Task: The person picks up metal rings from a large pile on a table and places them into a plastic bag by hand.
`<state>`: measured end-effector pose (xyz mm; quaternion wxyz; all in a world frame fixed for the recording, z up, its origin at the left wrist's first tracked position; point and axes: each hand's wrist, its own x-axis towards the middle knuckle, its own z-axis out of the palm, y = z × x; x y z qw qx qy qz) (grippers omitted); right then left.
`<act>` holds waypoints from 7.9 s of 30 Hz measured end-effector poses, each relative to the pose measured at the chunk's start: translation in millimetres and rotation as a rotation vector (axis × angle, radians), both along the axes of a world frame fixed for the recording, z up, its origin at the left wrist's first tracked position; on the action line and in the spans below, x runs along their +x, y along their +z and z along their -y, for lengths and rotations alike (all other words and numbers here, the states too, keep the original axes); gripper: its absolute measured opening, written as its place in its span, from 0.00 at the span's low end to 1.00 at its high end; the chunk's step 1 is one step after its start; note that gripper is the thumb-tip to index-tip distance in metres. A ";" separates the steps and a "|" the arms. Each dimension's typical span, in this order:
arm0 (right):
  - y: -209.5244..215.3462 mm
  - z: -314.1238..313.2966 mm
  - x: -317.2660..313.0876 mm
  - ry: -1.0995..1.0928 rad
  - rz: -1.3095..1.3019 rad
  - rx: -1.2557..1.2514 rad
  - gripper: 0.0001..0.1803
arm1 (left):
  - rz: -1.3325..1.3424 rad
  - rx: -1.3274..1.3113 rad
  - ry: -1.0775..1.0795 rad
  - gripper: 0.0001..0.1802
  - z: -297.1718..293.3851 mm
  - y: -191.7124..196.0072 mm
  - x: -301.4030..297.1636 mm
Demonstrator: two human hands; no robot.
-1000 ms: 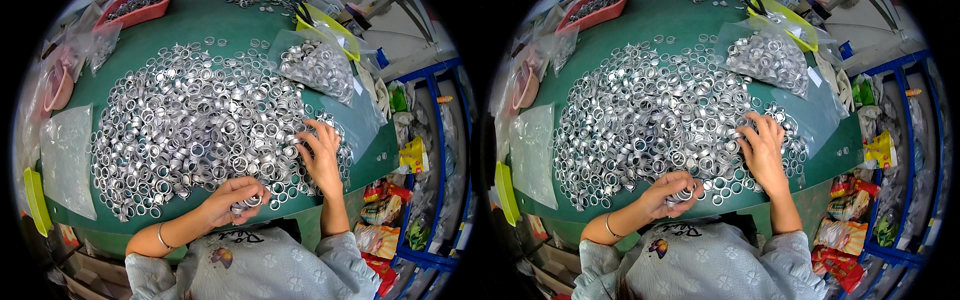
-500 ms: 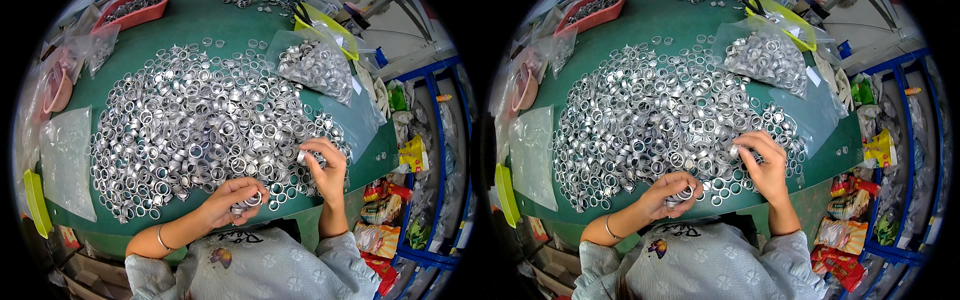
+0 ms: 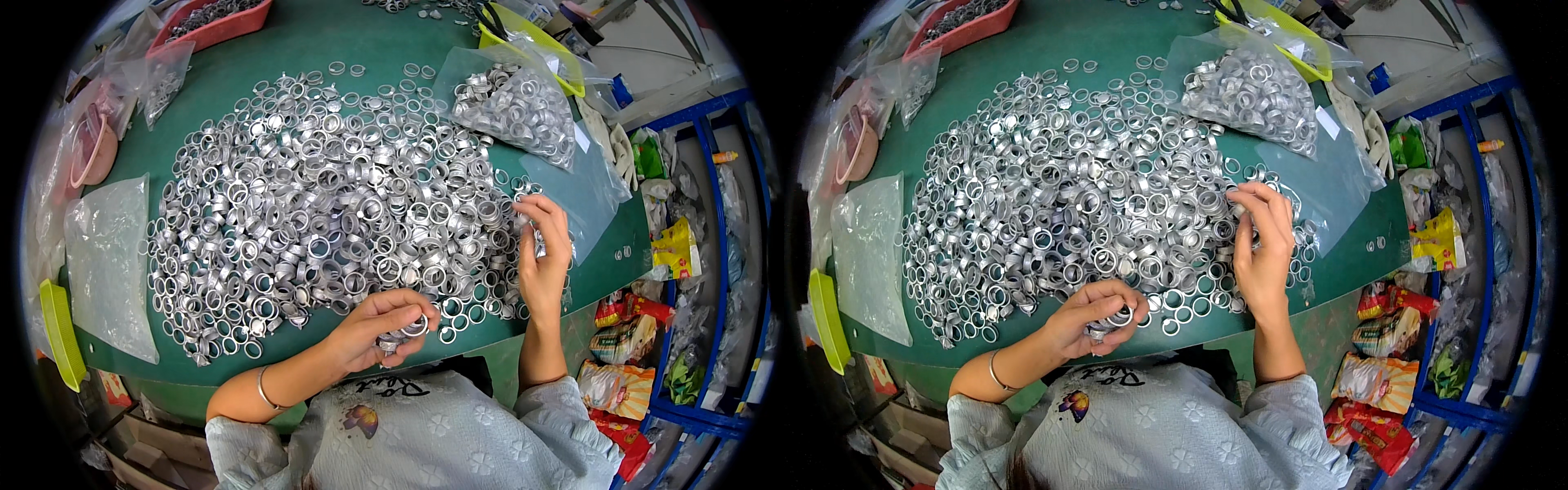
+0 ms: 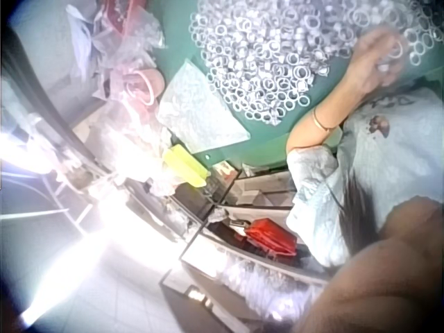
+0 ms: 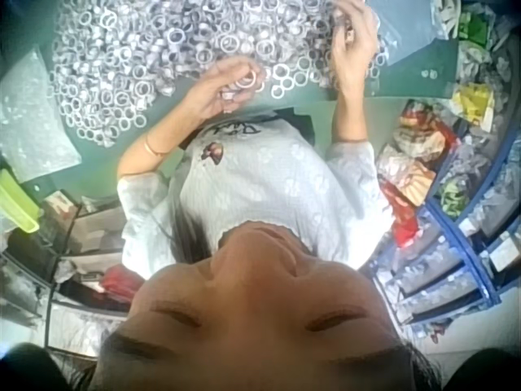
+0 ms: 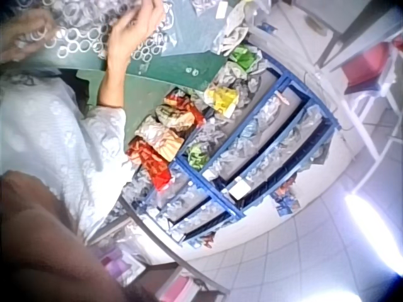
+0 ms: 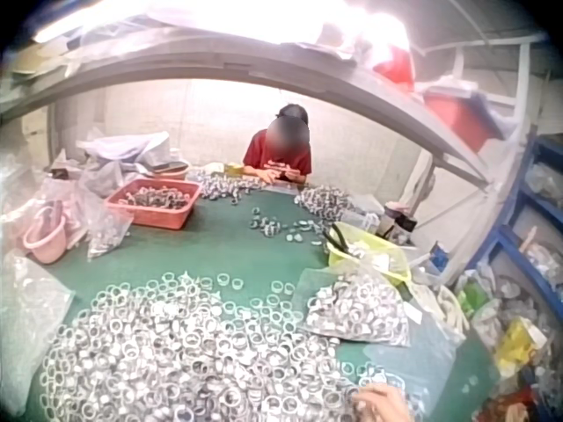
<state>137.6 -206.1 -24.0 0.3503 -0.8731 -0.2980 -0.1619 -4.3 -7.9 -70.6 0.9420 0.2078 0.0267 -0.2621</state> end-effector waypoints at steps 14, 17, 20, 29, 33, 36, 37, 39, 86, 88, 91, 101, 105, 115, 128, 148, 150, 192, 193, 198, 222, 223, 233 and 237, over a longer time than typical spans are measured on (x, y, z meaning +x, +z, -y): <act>-1.3 -14.9 -28.8 0.232 -0.152 0.004 0.03 | -0.037 0.026 0.002 0.16 0.6 -0.1 0.3; 12.6 -24.8 -45.4 0.705 -0.264 0.020 0.06 | -0.134 0.021 0.035 0.24 5.9 1.5 -1.1; 11.7 -26.4 -36.0 0.691 -0.245 -0.022 0.09 | -0.067 0.004 -0.041 0.16 0.0 -4.5 -3.3; -16.2 -21.2 -27.3 0.177 -0.100 -0.460 0.32 | -0.002 -0.047 -0.030 0.12 1.1 -6.7 -1.7; -1.6 -15.7 -36.1 0.447 -0.222 -0.393 0.32 | 0.009 -0.038 -0.048 0.12 -0.1 -4.6 -2.1; -1.1 -8.7 -32.2 0.655 -0.286 -0.236 0.20 | 0.013 0.000 -0.093 0.09 -0.5 -3.8 -2.3; -2.9 -5.6 -28.7 0.741 -0.315 -0.178 0.18 | 0.008 -0.010 -0.094 0.09 -0.1 -3.8 -2.1; -6.3 0.2 -20.3 0.624 -0.330 0.019 0.12 | -0.003 -0.032 -0.095 0.08 0.5 -4.5 -2.6; -19.4 -49.8 47.9 0.446 -0.235 -0.145 0.13 | 0.037 -0.008 -0.062 0.11 2.4 -7.1 -0.3; -10.7 -44.6 46.1 0.471 -0.480 0.030 0.13 | 0.050 -0.003 -0.059 0.12 1.8 -5.6 -0.7; -7.1 -38.3 38.1 0.495 -0.777 0.211 0.14 | 0.067 -0.006 -0.046 0.13 0.6 -1.3 -0.2; 4.7 -30.0 1.3 0.732 -1.304 0.338 0.17 | 0.190 0.033 0.308 0.08 5.2 -1.9 -1.9; -3.3 -30.5 -5.0 0.769 -1.324 0.355 0.12 | 0.253 0.198 0.469 0.06 6.6 0.8 -3.3; -11.4 -41.0 -22.0 0.808 -1.054 0.160 0.09 | 0.327 0.749 0.582 0.23 5.8 9.9 -3.7; 9.1 -44.3 -1.9 0.685 -0.651 0.115 0.12 | 0.156 0.450 0.625 0.18 -6.0 4.5 3.0; -2.8 -57.2 -20.0 0.759 -0.524 0.251 0.17 | 0.154 0.348 0.588 0.16 -5.0 10.5 1.7; -2.9 -56.8 -21.2 0.758 -0.601 0.250 0.16 | 0.177 0.363 0.601 0.16 -4.4 9.2 1.4; -25.0 -22.8 68.3 0.137 -0.181 -0.200 0.12 | 0.088 0.158 0.474 0.22 -2.4 2.6 0.5; -23.0 -22.2 68.7 0.149 -0.195 -0.225 0.12 | 0.095 0.145 0.478 0.23 -3.2 3.2 2.2; -13.4 -11.0 73.0 0.192 -0.314 -0.047 0.09 | 0.028 0.027 0.421 0.20 -5.9 0.0 -0.2; -1.5 -42.5 -58.4 0.746 0.301 0.398 0.15 | -0.328 -0.539 0.784 0.14 57.3 51.4 42.7; -3.1 -40.6 -60.0 0.724 0.324 0.350 0.15 | -0.366 -0.563 0.717 0.14 61.1 47.3 41.4; -8.9 -38.7 -61.6 0.377 0.264 0.178 0.23 | -0.509 -0.513 0.400 0.12 73.1 11.7 44.0; -17.9 -36.3 -54.0 0.726 0.319 0.308 0.25 | -0.516 -0.512 0.354 0.11 71.2 2.4 46.2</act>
